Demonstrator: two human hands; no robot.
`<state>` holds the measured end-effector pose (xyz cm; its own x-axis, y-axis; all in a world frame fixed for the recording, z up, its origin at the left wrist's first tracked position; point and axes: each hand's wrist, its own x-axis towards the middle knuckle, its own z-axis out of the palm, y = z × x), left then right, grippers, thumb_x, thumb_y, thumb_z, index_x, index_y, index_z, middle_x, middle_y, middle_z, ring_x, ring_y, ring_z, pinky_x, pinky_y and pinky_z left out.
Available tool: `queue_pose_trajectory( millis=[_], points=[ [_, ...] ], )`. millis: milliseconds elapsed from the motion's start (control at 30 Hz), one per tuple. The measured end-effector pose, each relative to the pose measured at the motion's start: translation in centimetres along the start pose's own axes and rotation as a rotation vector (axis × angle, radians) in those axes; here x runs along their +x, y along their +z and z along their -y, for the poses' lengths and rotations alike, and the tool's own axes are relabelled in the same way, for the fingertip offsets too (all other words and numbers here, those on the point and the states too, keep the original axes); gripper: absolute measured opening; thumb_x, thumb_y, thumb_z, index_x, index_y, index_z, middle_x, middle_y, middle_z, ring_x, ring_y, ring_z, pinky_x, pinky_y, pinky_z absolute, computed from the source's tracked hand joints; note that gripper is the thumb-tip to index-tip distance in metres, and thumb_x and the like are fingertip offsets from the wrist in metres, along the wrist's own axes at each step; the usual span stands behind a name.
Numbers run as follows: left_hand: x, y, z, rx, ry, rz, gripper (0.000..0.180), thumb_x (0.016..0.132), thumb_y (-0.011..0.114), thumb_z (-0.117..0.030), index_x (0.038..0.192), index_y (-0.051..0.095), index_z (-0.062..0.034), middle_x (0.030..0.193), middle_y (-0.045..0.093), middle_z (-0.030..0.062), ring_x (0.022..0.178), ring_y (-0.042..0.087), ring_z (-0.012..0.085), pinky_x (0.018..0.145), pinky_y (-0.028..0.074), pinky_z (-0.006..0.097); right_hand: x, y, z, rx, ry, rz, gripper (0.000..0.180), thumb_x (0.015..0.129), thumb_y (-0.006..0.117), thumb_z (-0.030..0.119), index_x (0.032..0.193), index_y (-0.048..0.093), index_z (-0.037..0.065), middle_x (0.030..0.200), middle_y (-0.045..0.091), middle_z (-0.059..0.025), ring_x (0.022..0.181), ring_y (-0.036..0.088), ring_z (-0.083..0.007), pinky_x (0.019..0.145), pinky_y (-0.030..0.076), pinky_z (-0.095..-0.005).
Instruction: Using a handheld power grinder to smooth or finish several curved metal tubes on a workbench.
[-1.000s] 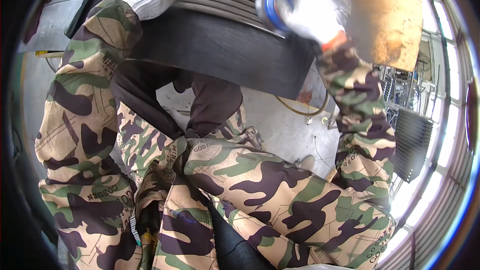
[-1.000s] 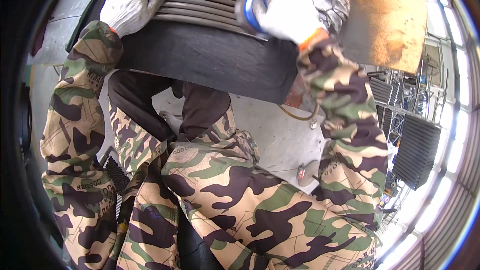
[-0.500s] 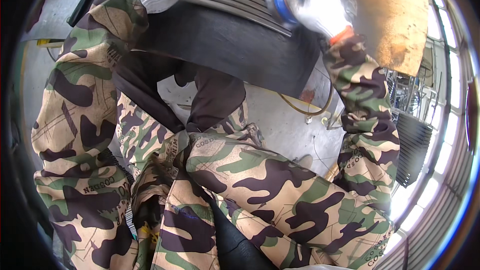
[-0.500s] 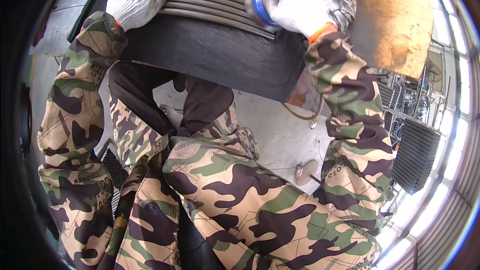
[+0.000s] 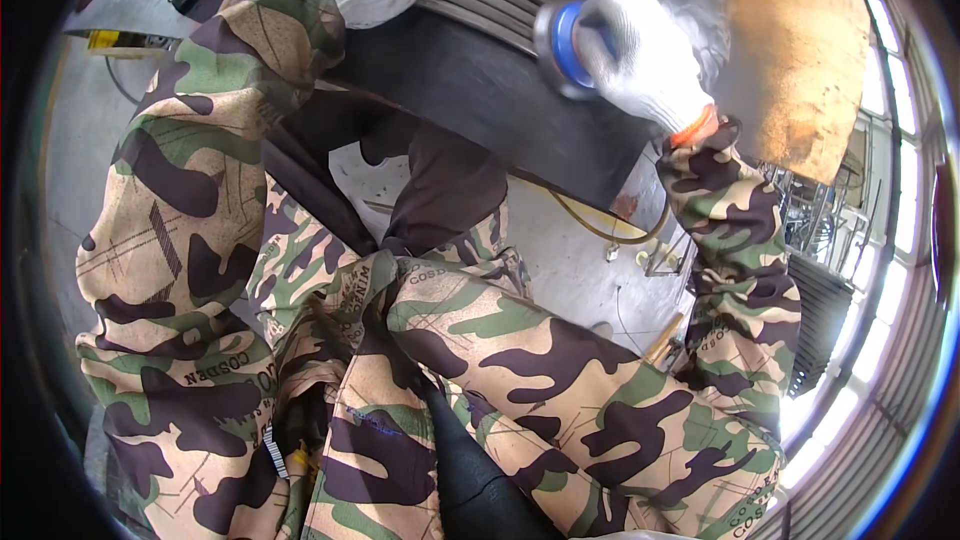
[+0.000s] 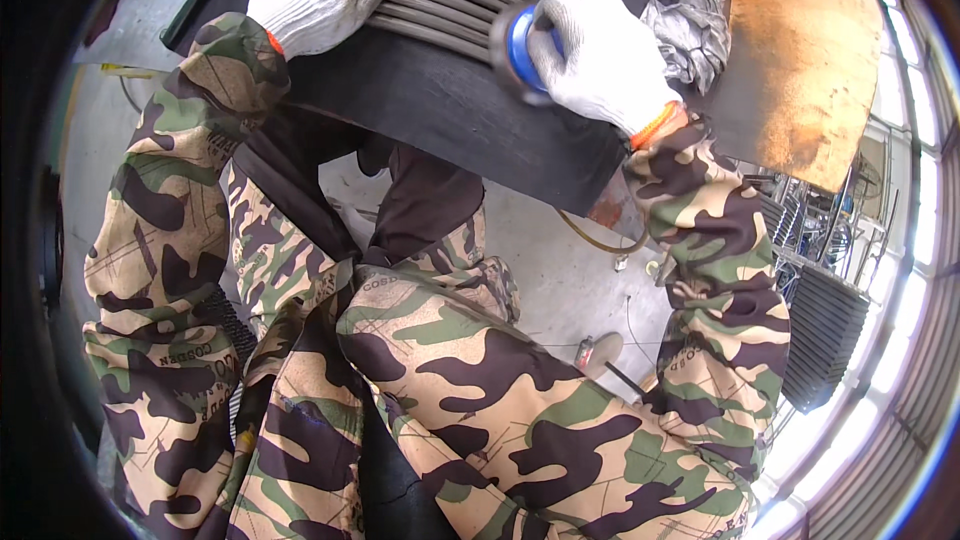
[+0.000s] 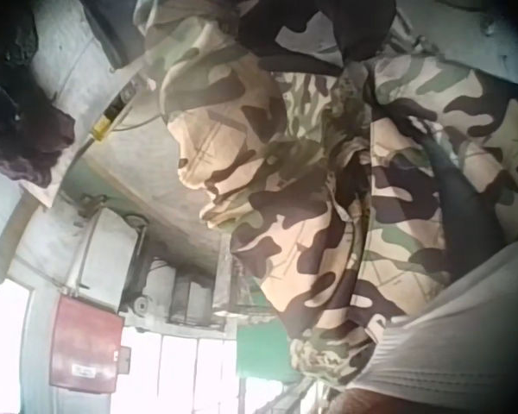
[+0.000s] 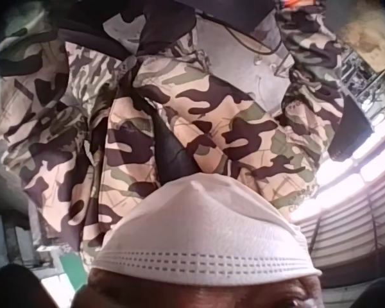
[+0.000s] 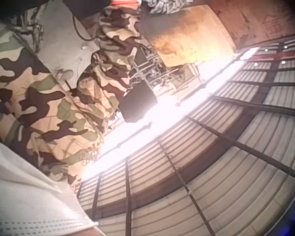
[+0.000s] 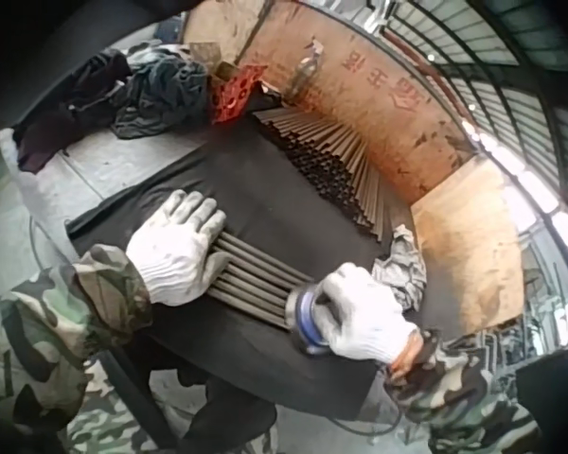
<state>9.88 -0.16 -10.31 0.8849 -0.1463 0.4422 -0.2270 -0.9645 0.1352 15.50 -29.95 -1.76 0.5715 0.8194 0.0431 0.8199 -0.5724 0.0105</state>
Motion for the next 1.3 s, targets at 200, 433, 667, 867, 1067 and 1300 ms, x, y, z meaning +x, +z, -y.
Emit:
queue_pose_trajectory(
  millis=[200, 433, 667, 867, 1067, 1300],
  points=[
    [0.3, 0.5, 0.4, -0.006, -0.038, 0.040, 0.059, 0.095, 0.062, -0.036, 0.137, 0.059, 0.0043, 0.145, 0.057, 0.0247, 0.141, 0.048, 0.0406, 0.122, 0.030, 0.050, 3.0, 0.3, -2.0, -0.027, 0.153, 0.022, 0.025, 0.092, 0.067, 0.028, 0.106, 0.067, 0.008, 0.102, 0.067, -0.0168, 0.090, 0.068, -0.0387, 0.081, 0.056, -0.0455],
    [0.2, 0.3, 0.6, 0.002, -0.019, 0.058, 0.058, 0.095, 0.062, -0.036, 0.137, 0.059, 0.0050, 0.144, 0.056, 0.0261, 0.139, 0.048, 0.0422, 0.122, 0.031, 0.051, 5.0, -1.0, 1.2, -0.020, 0.058, -0.042, 0.019, 0.088, 0.067, 0.024, 0.094, 0.063, 0.006, 0.090, 0.063, -0.0197, 0.085, 0.065, -0.0416, 0.075, 0.055, -0.0490],
    [1.2, 0.4, 0.7, -0.027, 0.004, 0.018, 0.056, 0.095, 0.062, -0.035, 0.134, 0.061, 0.0048, 0.139, 0.059, 0.0254, 0.137, 0.050, 0.0416, 0.121, 0.031, 0.050, 4.7, -1.8, 2.7, -0.014, -0.004, -0.033, 0.017, 0.085, 0.068, 0.022, 0.093, 0.063, 0.007, 0.089, 0.061, -0.0181, 0.085, 0.064, -0.0400, 0.073, 0.054, -0.0488],
    [1.8, 1.5, 1.1, -0.012, -0.022, -0.013, 0.052, 0.094, 0.062, -0.035, 0.129, 0.063, 0.0038, 0.135, 0.061, 0.0243, 0.133, 0.053, 0.0403, 0.117, 0.035, 0.049, 6.2, -0.3, 1.0, -0.034, 0.084, -0.107, 0.016, 0.087, 0.067, 0.022, 0.092, 0.063, 0.007, 0.087, 0.062, -0.0188, 0.082, 0.064, -0.0408, 0.071, 0.054, -0.0491],
    [2.5, 1.3, 0.9, 0.015, 0.020, -0.039, 0.050, 0.094, 0.062, -0.035, 0.126, 0.065, 0.0034, 0.128, 0.064, 0.0231, 0.126, 0.056, 0.0395, 0.114, 0.038, 0.049, 6.0, -0.5, 1.8, -0.047, -0.008, -0.172, 0.015, 0.086, 0.066, 0.020, 0.092, 0.062, 0.007, 0.086, 0.061, -0.0189, 0.080, 0.064, -0.0408, 0.070, 0.054, -0.0482],
    [2.8, 1.7, 0.8, 0.004, 0.027, -0.057, 0.051, 0.094, 0.063, -0.036, 0.127, 0.064, 0.0029, 0.128, 0.065, 0.0230, 0.126, 0.057, 0.0397, 0.113, 0.039, 0.050, 4.9, -1.4, 3.3, -0.020, -0.014, -0.102, 0.017, 0.087, 0.066, 0.022, 0.095, 0.064, 0.007, 0.088, 0.061, -0.0187, 0.090, 0.064, -0.0402, 0.075, 0.054, -0.0502]
  ],
)
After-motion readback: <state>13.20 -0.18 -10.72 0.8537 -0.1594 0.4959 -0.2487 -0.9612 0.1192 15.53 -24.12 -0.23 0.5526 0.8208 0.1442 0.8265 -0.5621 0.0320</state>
